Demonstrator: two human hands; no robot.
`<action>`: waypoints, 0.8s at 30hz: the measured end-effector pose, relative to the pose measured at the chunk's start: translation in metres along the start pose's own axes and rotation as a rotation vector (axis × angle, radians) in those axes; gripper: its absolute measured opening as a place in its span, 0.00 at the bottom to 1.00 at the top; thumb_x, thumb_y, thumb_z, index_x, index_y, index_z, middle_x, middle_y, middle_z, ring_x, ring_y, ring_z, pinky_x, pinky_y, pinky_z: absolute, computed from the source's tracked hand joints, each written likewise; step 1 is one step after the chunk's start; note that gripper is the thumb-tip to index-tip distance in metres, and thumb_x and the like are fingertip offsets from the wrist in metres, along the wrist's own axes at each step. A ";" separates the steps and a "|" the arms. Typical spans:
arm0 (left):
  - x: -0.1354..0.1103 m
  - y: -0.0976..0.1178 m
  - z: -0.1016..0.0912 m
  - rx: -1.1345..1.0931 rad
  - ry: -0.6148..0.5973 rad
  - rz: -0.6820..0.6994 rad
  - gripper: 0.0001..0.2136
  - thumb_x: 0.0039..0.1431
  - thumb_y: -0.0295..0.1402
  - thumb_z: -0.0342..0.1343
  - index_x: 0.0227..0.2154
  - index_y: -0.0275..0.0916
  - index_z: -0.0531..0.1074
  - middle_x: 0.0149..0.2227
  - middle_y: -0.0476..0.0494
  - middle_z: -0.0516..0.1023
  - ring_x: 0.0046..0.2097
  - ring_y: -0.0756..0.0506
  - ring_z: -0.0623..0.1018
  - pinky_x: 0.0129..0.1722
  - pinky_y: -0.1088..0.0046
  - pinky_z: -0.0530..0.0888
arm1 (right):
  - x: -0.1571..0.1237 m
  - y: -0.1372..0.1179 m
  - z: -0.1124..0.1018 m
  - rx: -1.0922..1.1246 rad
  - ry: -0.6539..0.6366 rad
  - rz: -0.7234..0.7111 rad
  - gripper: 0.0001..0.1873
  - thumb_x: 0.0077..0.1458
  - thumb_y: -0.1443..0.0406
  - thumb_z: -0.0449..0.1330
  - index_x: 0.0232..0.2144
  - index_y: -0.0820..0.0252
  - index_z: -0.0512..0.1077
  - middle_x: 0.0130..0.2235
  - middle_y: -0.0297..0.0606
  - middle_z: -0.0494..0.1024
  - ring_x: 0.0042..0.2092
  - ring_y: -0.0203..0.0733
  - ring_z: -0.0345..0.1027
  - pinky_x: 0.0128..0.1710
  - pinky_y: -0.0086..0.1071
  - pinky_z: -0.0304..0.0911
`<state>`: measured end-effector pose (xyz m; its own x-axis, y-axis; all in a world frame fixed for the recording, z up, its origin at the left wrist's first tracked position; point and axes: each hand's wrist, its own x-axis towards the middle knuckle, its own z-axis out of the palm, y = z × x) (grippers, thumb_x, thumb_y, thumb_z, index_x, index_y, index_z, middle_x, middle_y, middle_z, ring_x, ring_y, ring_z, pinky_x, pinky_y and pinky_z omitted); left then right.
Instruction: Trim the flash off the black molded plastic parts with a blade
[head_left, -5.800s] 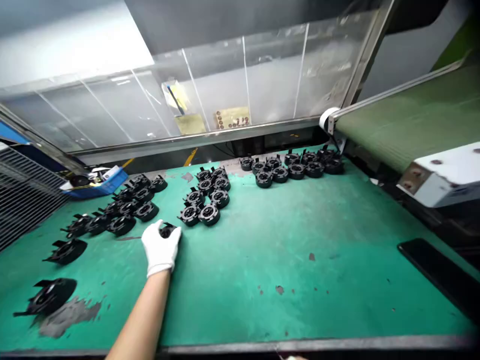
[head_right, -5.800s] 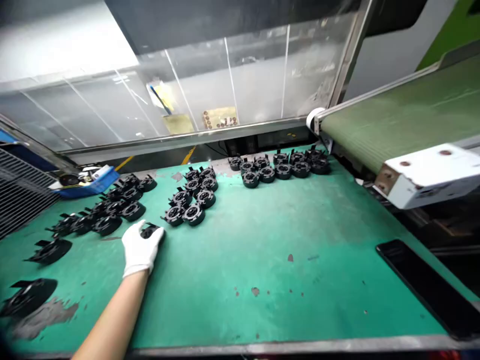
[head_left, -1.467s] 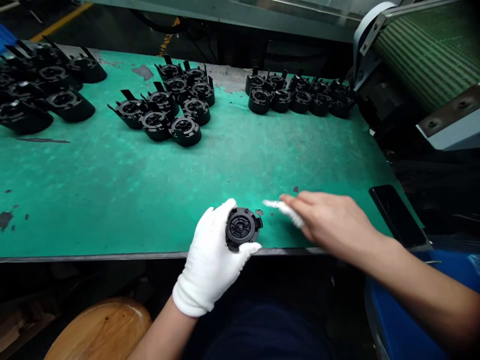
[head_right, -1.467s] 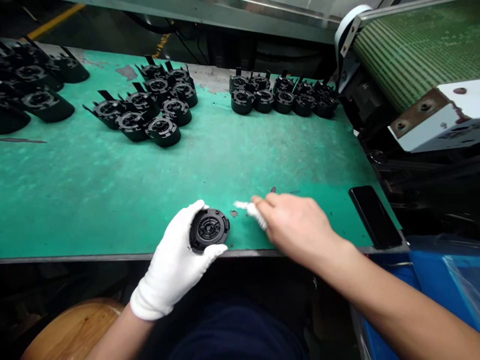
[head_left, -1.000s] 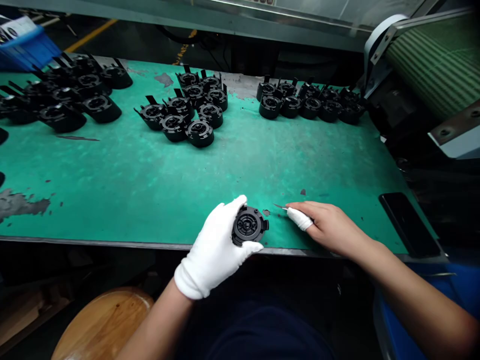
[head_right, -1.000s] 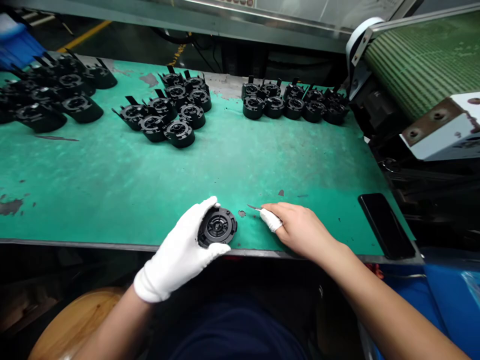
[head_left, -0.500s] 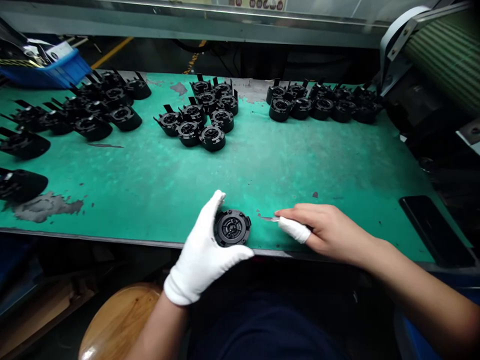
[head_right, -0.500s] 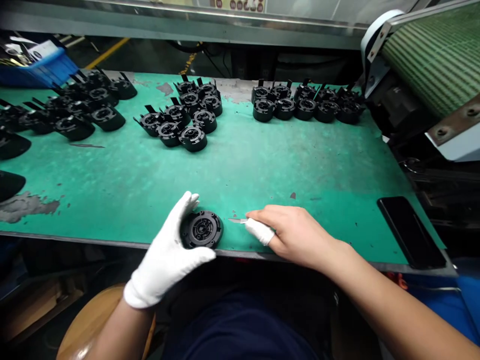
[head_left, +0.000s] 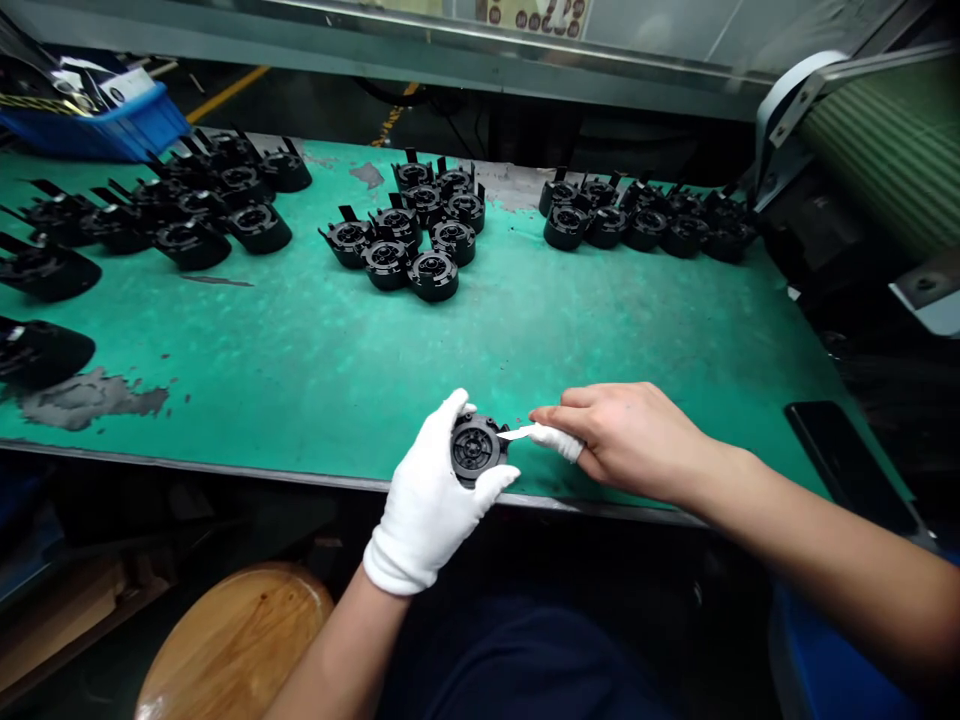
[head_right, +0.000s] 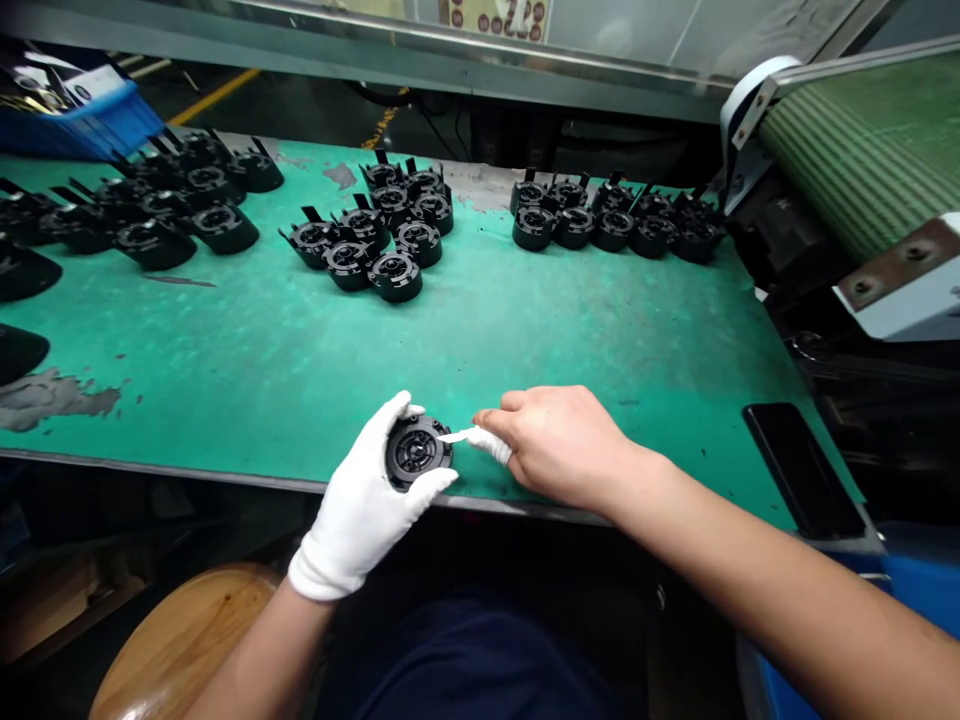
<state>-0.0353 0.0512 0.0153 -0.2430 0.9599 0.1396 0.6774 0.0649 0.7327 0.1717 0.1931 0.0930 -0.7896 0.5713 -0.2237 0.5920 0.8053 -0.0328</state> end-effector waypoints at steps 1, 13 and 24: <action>0.000 0.000 0.000 -0.001 -0.007 0.007 0.40 0.53 0.45 0.66 0.65 0.40 0.54 0.60 0.38 0.70 0.62 0.41 0.71 0.65 0.61 0.66 | 0.001 0.011 -0.001 -0.054 0.004 0.101 0.22 0.61 0.66 0.52 0.54 0.48 0.75 0.41 0.39 0.81 0.39 0.48 0.75 0.26 0.33 0.51; 0.005 -0.003 -0.010 0.054 -0.060 0.037 0.50 0.49 0.50 0.67 0.68 0.40 0.45 0.64 0.34 0.66 0.65 0.36 0.67 0.67 0.53 0.62 | -0.011 -0.009 0.011 0.374 0.135 0.010 0.22 0.60 0.70 0.52 0.55 0.56 0.72 0.50 0.39 0.79 0.49 0.47 0.73 0.46 0.36 0.65; 0.000 -0.013 0.000 0.251 0.060 0.171 0.35 0.52 0.54 0.62 0.57 0.38 0.61 0.57 0.32 0.71 0.64 0.30 0.67 0.65 0.46 0.62 | 0.010 -0.049 0.013 0.336 0.093 -0.064 0.27 0.60 0.72 0.51 0.61 0.56 0.68 0.49 0.42 0.75 0.43 0.44 0.73 0.40 0.33 0.64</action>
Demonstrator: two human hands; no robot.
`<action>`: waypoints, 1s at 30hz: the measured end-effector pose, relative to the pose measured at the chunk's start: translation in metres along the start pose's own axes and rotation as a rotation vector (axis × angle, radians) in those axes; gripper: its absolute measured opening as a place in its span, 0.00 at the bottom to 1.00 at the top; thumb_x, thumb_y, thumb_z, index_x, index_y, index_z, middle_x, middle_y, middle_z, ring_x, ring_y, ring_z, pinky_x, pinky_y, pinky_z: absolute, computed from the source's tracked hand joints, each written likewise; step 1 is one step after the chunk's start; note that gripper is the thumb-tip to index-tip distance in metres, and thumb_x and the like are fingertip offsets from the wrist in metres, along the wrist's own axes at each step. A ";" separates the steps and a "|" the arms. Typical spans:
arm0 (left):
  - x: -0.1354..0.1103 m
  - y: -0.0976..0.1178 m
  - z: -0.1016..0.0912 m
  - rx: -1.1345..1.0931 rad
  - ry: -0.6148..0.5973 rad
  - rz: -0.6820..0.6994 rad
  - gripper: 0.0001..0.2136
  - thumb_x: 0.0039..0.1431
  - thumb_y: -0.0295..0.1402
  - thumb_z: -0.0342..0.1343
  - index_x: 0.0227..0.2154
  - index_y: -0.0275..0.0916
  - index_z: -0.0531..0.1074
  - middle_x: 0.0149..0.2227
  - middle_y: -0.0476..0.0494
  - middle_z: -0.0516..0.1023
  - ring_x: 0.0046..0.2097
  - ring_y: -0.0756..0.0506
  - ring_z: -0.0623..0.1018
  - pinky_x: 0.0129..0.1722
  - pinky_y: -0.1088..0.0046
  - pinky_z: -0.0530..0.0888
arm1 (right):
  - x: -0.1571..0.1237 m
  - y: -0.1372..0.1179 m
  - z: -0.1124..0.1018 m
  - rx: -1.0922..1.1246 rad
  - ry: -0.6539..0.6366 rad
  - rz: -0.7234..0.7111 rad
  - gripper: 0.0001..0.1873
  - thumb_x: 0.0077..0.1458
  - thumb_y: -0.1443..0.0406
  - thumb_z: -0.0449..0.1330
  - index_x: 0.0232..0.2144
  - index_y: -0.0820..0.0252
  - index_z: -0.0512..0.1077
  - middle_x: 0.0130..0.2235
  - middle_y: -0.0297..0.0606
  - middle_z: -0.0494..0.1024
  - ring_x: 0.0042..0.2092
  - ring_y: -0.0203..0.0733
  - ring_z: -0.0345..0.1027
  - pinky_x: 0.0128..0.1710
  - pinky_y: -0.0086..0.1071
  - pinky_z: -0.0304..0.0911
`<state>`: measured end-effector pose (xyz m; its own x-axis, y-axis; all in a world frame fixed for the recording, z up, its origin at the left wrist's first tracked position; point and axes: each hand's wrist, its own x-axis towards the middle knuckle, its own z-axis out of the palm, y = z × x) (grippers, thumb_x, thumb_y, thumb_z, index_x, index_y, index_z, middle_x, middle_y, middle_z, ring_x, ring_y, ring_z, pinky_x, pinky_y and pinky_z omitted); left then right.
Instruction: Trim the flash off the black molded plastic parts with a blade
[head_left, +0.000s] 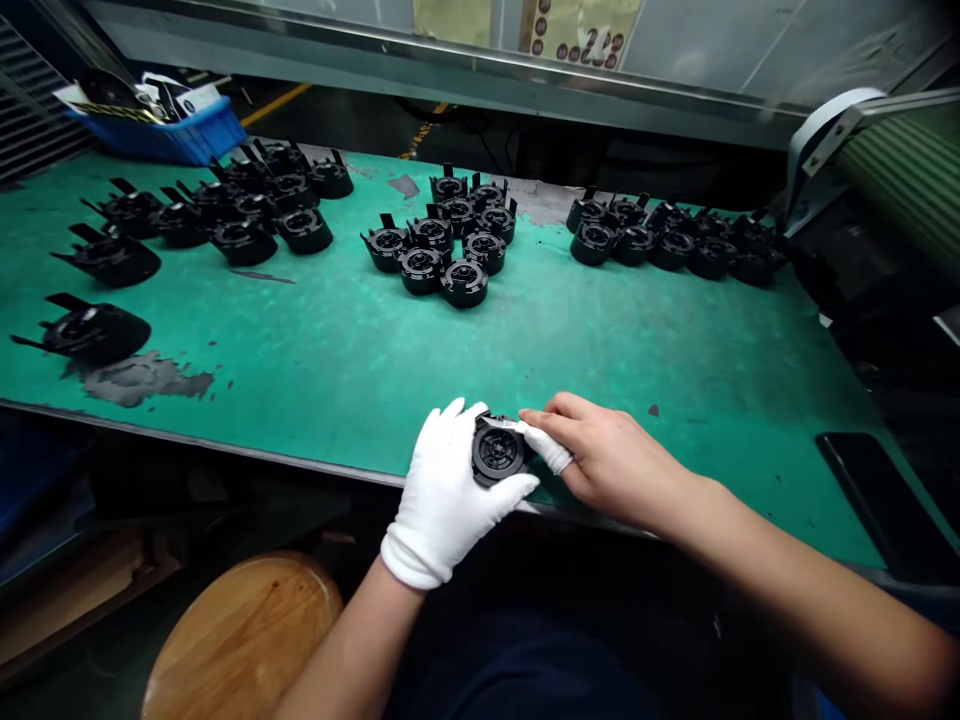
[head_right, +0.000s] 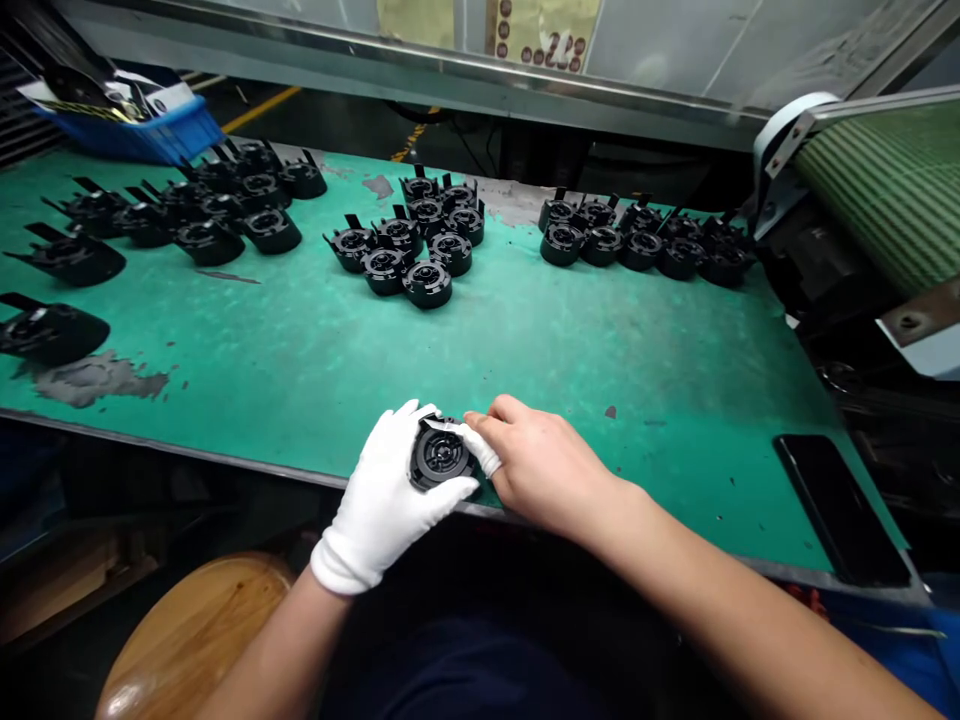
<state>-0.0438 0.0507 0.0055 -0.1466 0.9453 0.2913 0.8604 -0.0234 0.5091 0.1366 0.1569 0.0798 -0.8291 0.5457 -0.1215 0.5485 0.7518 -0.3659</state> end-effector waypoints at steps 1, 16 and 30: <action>0.001 0.001 -0.001 -0.007 -0.006 -0.004 0.35 0.52 0.53 0.63 0.57 0.38 0.62 0.57 0.32 0.71 0.64 0.30 0.67 0.65 0.45 0.62 | 0.001 -0.001 0.000 -0.009 -0.010 0.000 0.28 0.59 0.72 0.51 0.61 0.56 0.68 0.48 0.42 0.75 0.43 0.44 0.73 0.40 0.33 0.64; -0.001 0.003 -0.006 -0.077 -0.015 -0.040 0.44 0.52 0.51 0.64 0.66 0.40 0.51 0.64 0.33 0.66 0.65 0.33 0.66 0.66 0.47 0.61 | -0.001 0.031 -0.005 0.073 0.044 0.102 0.25 0.61 0.70 0.51 0.60 0.56 0.67 0.47 0.43 0.75 0.47 0.46 0.71 0.45 0.36 0.65; 0.007 0.004 -0.009 -0.170 -0.112 0.018 0.40 0.54 0.39 0.63 0.66 0.37 0.50 0.64 0.31 0.66 0.65 0.35 0.67 0.65 0.50 0.65 | -0.029 0.033 0.003 0.180 -0.046 0.013 0.21 0.69 0.61 0.49 0.59 0.54 0.71 0.47 0.40 0.81 0.46 0.44 0.75 0.44 0.35 0.67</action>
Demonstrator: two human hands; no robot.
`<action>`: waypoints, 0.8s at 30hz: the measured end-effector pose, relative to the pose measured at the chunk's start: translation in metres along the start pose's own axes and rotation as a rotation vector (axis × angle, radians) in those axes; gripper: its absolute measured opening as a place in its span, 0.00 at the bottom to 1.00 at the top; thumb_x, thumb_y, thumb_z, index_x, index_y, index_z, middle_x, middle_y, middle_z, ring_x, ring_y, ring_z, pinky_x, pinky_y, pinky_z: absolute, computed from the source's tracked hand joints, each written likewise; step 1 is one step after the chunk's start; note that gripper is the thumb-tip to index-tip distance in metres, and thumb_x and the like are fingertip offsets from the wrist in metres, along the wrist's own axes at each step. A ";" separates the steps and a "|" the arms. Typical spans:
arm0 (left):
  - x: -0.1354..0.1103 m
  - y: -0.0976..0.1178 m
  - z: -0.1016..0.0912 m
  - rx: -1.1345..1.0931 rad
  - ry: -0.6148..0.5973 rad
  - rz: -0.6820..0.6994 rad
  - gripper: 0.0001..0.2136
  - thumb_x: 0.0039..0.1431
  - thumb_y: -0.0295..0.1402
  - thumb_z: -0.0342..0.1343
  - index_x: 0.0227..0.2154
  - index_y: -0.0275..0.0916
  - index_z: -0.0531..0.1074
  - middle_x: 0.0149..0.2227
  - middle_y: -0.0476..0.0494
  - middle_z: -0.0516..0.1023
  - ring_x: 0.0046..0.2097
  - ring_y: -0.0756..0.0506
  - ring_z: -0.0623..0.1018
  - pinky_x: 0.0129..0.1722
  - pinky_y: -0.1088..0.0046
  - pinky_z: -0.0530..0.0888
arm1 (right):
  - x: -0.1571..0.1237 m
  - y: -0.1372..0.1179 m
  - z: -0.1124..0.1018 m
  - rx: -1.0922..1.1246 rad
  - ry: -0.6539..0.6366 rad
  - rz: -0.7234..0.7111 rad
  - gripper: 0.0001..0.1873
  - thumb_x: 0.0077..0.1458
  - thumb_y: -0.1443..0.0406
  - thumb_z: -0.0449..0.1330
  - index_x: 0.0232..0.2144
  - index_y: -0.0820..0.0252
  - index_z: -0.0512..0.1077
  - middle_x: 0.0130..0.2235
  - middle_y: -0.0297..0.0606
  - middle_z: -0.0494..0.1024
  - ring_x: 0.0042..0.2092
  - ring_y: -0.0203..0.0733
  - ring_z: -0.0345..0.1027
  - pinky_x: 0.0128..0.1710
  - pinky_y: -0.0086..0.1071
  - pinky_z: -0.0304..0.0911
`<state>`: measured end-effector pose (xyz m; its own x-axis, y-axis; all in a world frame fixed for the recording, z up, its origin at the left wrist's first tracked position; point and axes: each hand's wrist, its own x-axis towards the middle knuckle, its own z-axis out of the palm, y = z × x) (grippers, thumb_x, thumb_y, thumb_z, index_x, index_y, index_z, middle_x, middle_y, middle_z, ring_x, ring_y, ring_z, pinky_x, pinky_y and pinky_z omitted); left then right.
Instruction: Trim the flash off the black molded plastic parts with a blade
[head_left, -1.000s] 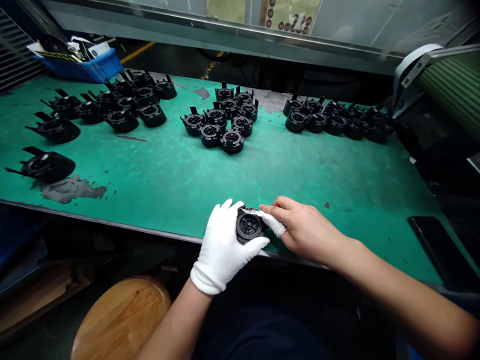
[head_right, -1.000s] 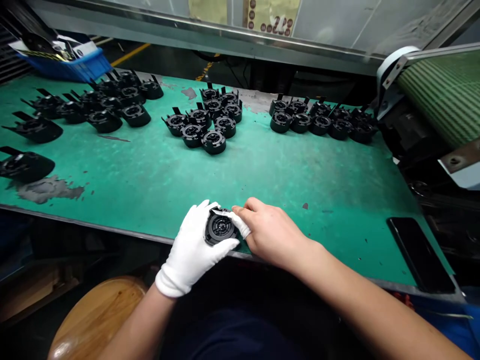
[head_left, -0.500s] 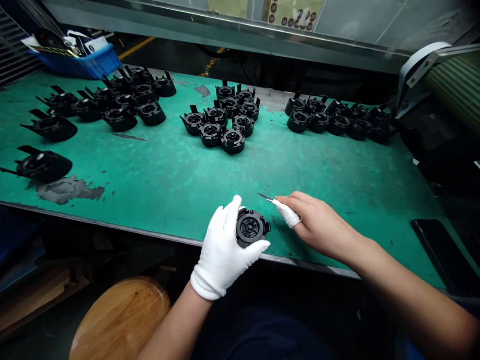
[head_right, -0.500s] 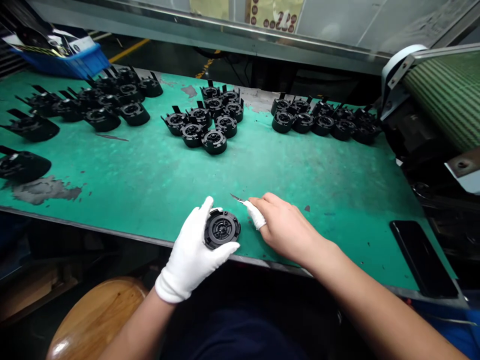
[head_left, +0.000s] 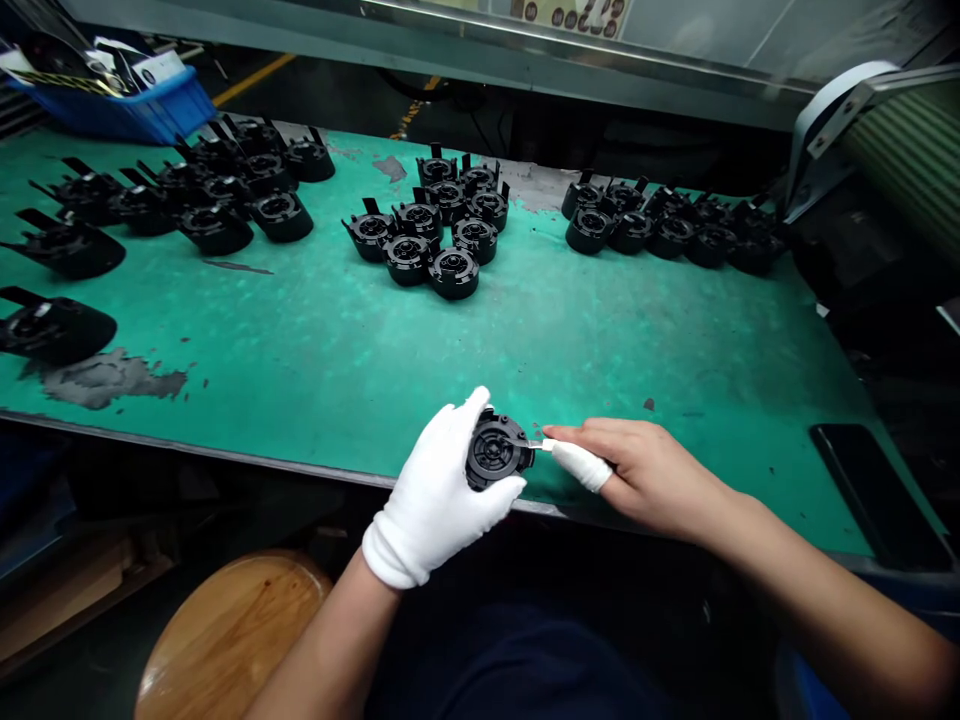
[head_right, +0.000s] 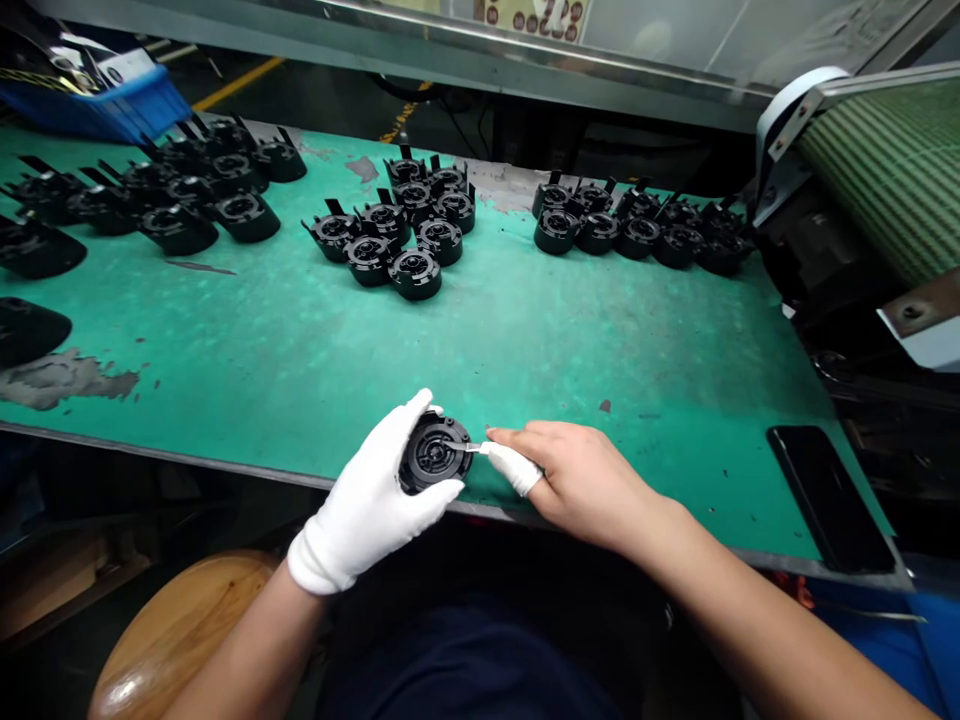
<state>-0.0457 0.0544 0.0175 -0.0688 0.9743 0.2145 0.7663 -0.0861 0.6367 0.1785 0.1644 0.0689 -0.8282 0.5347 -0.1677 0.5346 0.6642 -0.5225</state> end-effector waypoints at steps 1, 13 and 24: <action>0.001 0.000 0.000 0.000 0.002 0.006 0.39 0.54 0.39 0.62 0.66 0.38 0.51 0.64 0.31 0.66 0.65 0.35 0.67 0.65 0.50 0.65 | 0.002 0.000 -0.002 -0.020 -0.004 -0.003 0.21 0.68 0.61 0.49 0.59 0.54 0.71 0.46 0.40 0.82 0.45 0.45 0.75 0.43 0.35 0.67; 0.002 0.002 -0.001 -0.012 -0.007 -0.008 0.38 0.54 0.38 0.62 0.65 0.35 0.53 0.63 0.32 0.67 0.65 0.37 0.68 0.66 0.53 0.64 | 0.014 -0.003 -0.012 -0.226 -0.069 -0.018 0.20 0.68 0.60 0.50 0.58 0.50 0.73 0.42 0.37 0.82 0.42 0.44 0.75 0.33 0.33 0.61; 0.005 0.008 0.007 -0.066 0.065 -0.123 0.43 0.46 0.49 0.69 0.63 0.43 0.58 0.60 0.37 0.71 0.62 0.34 0.71 0.65 0.51 0.66 | 0.020 -0.003 -0.022 -0.272 -0.119 -0.040 0.19 0.68 0.58 0.51 0.56 0.46 0.74 0.37 0.35 0.80 0.38 0.43 0.74 0.30 0.32 0.55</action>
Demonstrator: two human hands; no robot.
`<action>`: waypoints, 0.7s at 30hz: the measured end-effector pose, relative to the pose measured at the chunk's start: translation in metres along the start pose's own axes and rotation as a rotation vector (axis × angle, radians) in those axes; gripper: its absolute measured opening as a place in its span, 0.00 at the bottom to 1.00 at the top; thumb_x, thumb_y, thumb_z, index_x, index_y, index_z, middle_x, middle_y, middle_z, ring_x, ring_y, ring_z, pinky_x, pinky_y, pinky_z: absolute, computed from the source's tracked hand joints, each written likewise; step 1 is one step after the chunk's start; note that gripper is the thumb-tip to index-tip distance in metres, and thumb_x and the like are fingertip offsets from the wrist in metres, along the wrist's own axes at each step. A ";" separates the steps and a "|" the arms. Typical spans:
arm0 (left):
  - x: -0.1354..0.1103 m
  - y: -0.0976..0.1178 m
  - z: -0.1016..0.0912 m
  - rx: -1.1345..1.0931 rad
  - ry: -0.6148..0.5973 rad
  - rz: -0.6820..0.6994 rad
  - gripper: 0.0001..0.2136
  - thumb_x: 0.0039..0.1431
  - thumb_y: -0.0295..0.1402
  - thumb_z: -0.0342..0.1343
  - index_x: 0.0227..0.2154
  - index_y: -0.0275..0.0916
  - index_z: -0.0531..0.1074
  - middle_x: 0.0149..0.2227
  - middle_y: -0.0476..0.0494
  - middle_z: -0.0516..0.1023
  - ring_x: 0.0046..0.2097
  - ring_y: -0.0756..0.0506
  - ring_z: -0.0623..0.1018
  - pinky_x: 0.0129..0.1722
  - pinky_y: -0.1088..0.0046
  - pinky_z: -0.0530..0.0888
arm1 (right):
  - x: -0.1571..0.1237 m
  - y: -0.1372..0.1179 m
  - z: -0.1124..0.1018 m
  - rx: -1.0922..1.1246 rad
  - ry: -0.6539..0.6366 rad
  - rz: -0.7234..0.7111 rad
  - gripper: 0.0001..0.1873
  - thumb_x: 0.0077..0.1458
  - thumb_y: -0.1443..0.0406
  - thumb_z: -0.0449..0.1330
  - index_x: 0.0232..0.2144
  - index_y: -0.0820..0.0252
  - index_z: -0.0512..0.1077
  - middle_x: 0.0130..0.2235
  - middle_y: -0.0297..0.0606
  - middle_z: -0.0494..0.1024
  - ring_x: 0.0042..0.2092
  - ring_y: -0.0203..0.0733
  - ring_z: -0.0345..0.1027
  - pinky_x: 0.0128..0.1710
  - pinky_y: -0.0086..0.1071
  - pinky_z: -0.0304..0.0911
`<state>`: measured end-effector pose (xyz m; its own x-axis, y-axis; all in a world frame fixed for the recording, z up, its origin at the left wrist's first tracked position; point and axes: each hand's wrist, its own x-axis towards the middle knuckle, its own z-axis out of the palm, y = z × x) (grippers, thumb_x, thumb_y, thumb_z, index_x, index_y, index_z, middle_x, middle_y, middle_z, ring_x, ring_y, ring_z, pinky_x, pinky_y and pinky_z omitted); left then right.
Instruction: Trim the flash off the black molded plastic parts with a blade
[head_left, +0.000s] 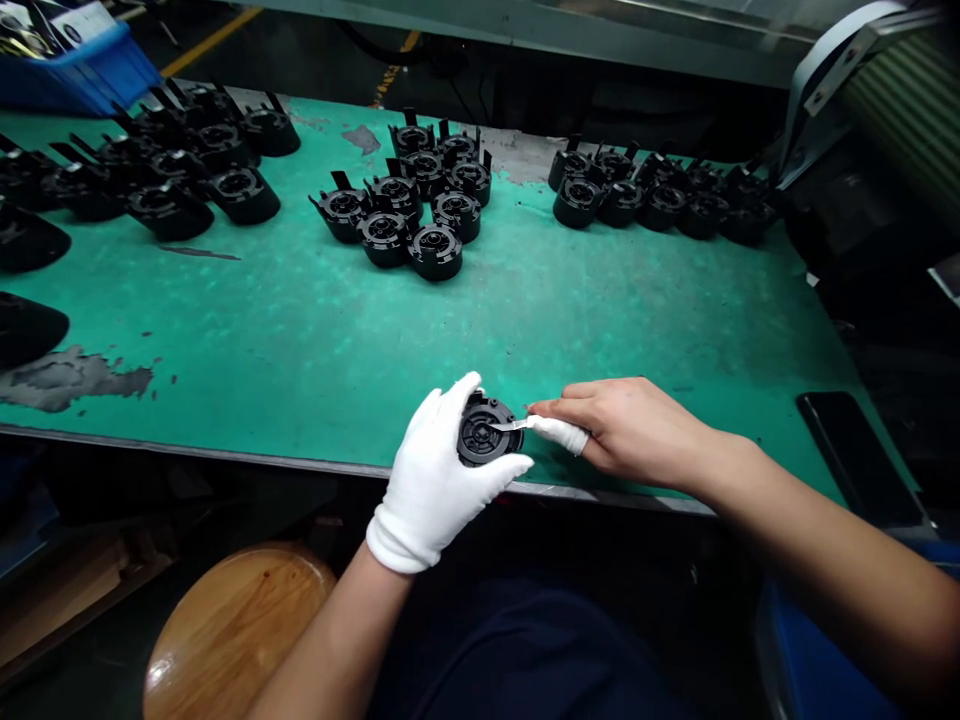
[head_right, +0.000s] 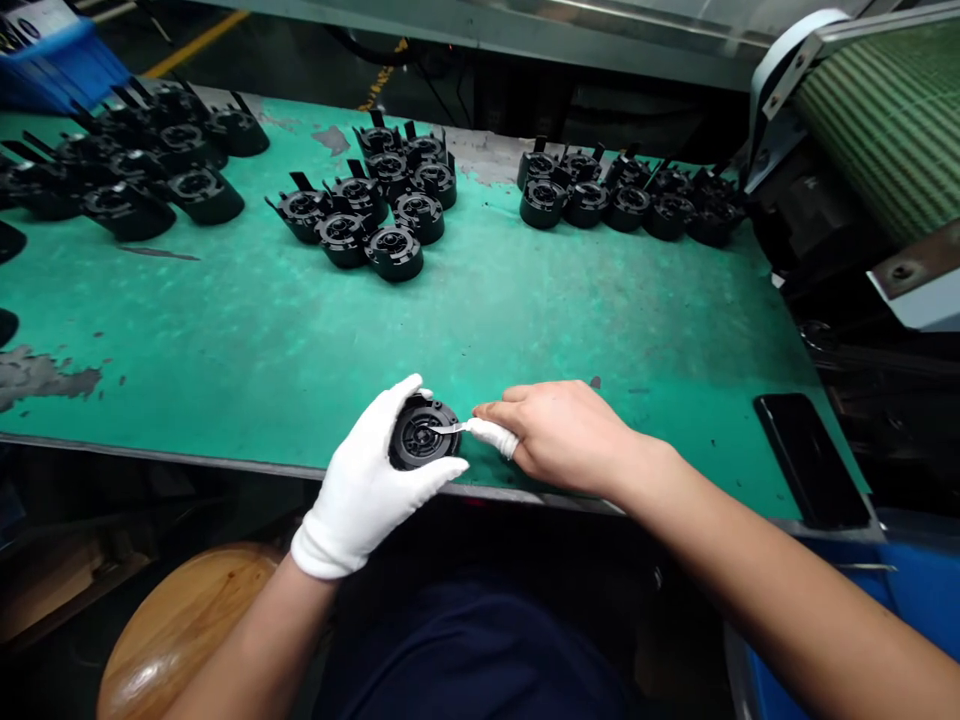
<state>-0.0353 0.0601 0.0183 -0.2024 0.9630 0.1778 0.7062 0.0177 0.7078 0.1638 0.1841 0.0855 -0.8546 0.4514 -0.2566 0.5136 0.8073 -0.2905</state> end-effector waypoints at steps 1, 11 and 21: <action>0.000 0.000 0.001 0.003 0.004 -0.001 0.42 0.46 0.49 0.69 0.62 0.43 0.59 0.59 0.37 0.72 0.61 0.34 0.72 0.64 0.51 0.67 | 0.000 0.001 -0.001 -0.010 -0.006 -0.004 0.19 0.68 0.58 0.50 0.56 0.46 0.74 0.37 0.35 0.80 0.38 0.43 0.74 0.30 0.32 0.55; 0.002 0.001 0.002 0.016 0.039 0.004 0.37 0.50 0.49 0.66 0.60 0.41 0.61 0.54 0.39 0.75 0.56 0.37 0.76 0.61 0.58 0.71 | -0.004 0.007 0.013 -0.008 0.052 -0.032 0.21 0.66 0.63 0.52 0.59 0.49 0.71 0.38 0.36 0.80 0.39 0.41 0.73 0.30 0.31 0.54; 0.003 0.000 0.003 0.036 0.058 0.020 0.37 0.50 0.48 0.67 0.60 0.40 0.62 0.52 0.39 0.76 0.53 0.38 0.77 0.59 0.57 0.73 | -0.003 0.003 0.014 -0.023 0.051 -0.009 0.20 0.66 0.63 0.53 0.58 0.47 0.71 0.38 0.34 0.79 0.39 0.41 0.74 0.28 0.32 0.51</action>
<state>-0.0332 0.0636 0.0168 -0.2257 0.9463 0.2317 0.7340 0.0088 0.6791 0.1695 0.1800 0.0726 -0.8622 0.4625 -0.2068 0.5047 0.8196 -0.2713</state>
